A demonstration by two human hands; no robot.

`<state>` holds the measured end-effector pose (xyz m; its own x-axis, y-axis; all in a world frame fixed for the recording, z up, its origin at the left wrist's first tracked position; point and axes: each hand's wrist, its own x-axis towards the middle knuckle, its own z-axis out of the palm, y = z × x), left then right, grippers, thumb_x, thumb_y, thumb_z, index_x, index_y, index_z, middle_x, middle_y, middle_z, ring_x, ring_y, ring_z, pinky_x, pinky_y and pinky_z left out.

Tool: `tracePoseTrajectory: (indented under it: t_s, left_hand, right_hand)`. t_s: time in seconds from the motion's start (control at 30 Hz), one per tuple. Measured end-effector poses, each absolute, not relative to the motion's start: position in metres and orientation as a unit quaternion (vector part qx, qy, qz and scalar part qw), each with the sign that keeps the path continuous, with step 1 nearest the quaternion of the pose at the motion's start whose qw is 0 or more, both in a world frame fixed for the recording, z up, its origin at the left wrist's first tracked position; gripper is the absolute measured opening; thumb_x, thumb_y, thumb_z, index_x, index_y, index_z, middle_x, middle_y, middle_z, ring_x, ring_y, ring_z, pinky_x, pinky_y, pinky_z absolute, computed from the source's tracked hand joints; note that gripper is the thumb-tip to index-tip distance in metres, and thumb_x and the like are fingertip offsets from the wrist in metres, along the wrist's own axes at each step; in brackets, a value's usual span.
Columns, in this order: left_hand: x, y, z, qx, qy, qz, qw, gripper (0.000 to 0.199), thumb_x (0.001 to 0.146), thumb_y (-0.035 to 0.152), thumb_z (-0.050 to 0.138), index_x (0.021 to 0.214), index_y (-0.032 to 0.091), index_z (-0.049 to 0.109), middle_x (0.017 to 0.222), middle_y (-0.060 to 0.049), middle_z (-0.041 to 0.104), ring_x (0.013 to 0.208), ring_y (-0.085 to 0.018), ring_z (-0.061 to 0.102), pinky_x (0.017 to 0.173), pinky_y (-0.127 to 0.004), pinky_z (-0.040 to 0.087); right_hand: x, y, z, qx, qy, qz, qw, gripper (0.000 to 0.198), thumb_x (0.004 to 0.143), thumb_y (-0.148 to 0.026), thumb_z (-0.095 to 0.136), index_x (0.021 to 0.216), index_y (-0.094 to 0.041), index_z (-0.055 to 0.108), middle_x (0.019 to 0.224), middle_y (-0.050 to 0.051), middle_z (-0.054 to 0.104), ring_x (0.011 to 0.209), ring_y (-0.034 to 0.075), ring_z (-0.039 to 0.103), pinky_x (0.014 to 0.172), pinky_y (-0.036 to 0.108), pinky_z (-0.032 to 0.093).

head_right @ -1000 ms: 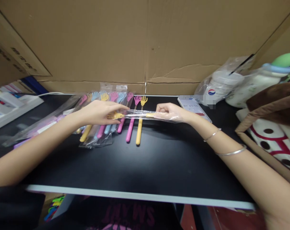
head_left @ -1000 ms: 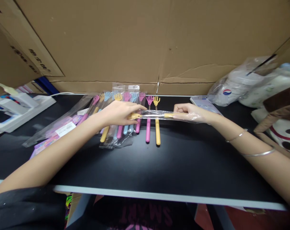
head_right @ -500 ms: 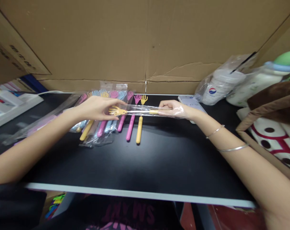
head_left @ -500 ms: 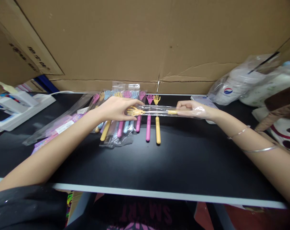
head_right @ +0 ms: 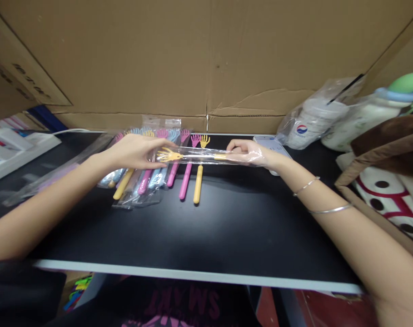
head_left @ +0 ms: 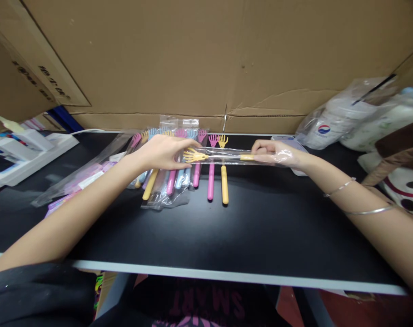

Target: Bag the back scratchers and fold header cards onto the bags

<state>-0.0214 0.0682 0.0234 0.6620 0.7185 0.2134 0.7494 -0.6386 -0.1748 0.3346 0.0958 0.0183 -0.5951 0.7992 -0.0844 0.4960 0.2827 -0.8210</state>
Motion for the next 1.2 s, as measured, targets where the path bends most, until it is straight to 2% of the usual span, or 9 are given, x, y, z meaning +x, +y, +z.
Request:
tracePoseTrajectory:
  t_s: [0.13, 0.5, 0.6, 0.73, 0.83, 1.0, 1.2]
  left_hand:
    - [-0.022, 0.069, 0.021, -0.903, -0.402, -0.066, 0.133, 0.05, 0.088, 0.052, 0.056, 0.132, 0.029, 0.056, 0.088, 0.0, 0.073, 0.072, -0.017, 0.067, 0.059, -0.024, 0.035]
    - [-0.021, 0.069, 0.018, -0.909, -0.378, -0.082, 0.153, 0.043, 0.087, 0.045, 0.055, 0.127, 0.028, 0.061, 0.09, 0.0, 0.074, 0.077, -0.018, 0.069, 0.06, -0.025, 0.039]
    - [-0.022, 0.071, 0.017, -0.914, -0.357, -0.108, 0.159, 0.04, 0.088, 0.044, 0.055, 0.123, 0.026, 0.063, 0.096, -0.002, 0.074, 0.086, -0.019, 0.069, 0.071, -0.028, 0.043]
    - [-0.018, 0.071, 0.018, -0.922, -0.33, -0.134, 0.149, 0.045, 0.091, 0.057, 0.052, 0.117, 0.023, 0.064, 0.101, -0.005, 0.074, 0.096, -0.022, 0.067, 0.092, -0.036, 0.042]
    - [-0.014, 0.068, 0.019, -0.921, -0.333, -0.145, 0.141, 0.045, 0.095, 0.057, 0.046, 0.117, 0.022, 0.063, 0.103, -0.006, 0.074, 0.094, -0.021, 0.068, 0.09, -0.036, 0.043]
    - [-0.011, 0.065, 0.023, -0.905, -0.351, -0.165, 0.175, 0.029, 0.098, 0.044, 0.047, 0.11, 0.025, 0.066, 0.097, -0.002, 0.075, 0.089, -0.018, 0.068, 0.094, -0.037, 0.04]
    - [-0.013, 0.063, 0.031, -0.869, -0.377, -0.188, 0.261, 0.024, 0.097, 0.036, 0.047, 0.1, 0.026, 0.069, 0.092, -0.004, 0.071, 0.091, -0.022, 0.062, 0.087, -0.04, 0.04]
  right_hand:
    - [0.334, 0.097, 0.014, -0.411, -0.787, 0.419, 0.188, 0.047, 0.076, -0.062, 0.07, 0.088, -0.02, 0.053, 0.062, -0.006, 0.049, 0.053, 0.008, 0.036, 0.052, 0.025, 0.022]
    - [0.33, 0.096, 0.013, -0.399, -0.798, 0.412, 0.186, 0.052, 0.076, -0.065, 0.069, 0.094, -0.018, 0.057, 0.061, -0.005, 0.051, 0.054, 0.008, 0.039, 0.052, 0.024, 0.028]
    - [0.328, 0.097, 0.012, -0.391, -0.798, 0.41, 0.204, 0.052, 0.076, -0.063, 0.07, 0.097, -0.017, 0.058, 0.059, -0.004, 0.053, 0.053, 0.009, 0.044, 0.052, 0.023, 0.032]
    - [0.319, 0.093, 0.012, -0.375, -0.792, 0.416, 0.243, 0.047, 0.076, -0.057, 0.073, 0.094, -0.016, 0.06, 0.059, -0.004, 0.055, 0.053, 0.009, 0.045, 0.052, 0.024, 0.032]
    - [0.307, 0.086, 0.012, -0.359, -0.787, 0.421, 0.274, 0.045, 0.073, -0.056, 0.076, 0.09, -0.017, 0.061, 0.06, -0.004, 0.055, 0.052, 0.01, 0.046, 0.052, 0.025, 0.034]
    - [0.288, 0.066, 0.017, -0.384, -0.782, 0.355, 0.339, 0.043, 0.07, -0.054, 0.077, 0.086, -0.017, 0.061, 0.061, -0.002, 0.058, 0.056, 0.012, 0.05, 0.055, 0.026, 0.037]
    - [0.277, 0.045, 0.025, -0.38, -0.806, 0.282, 0.355, 0.031, 0.08, -0.045, 0.072, 0.092, -0.018, 0.063, 0.071, 0.001, 0.061, 0.061, 0.013, 0.051, 0.058, 0.027, 0.038]
